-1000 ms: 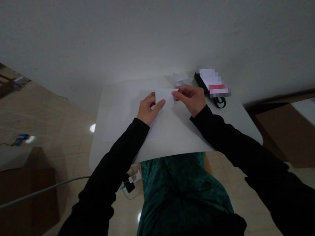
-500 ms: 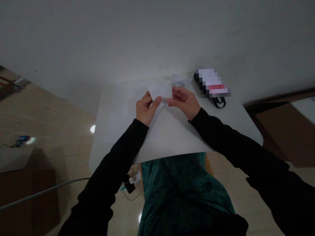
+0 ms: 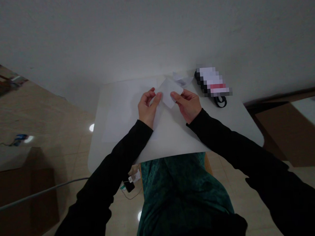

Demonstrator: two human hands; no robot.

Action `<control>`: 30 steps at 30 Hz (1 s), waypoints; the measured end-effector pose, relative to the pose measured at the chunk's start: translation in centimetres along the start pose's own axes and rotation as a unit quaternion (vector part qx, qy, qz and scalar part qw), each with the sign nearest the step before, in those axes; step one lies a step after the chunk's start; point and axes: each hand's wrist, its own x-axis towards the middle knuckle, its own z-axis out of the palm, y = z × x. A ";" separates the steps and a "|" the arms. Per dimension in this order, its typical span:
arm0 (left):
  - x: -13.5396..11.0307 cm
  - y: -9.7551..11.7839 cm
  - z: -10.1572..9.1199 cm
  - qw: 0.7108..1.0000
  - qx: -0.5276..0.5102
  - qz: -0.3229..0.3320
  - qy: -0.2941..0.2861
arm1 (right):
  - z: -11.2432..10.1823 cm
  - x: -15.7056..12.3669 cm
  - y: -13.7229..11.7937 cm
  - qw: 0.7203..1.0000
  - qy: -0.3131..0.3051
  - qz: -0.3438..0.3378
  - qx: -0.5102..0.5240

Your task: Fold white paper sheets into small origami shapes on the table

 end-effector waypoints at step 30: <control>-0.1 3.0 -0.2 0.998 -0.014 0.026 -0.064 | 1.9 -2.1 -0.8 0.982 -0.147 0.090 0.083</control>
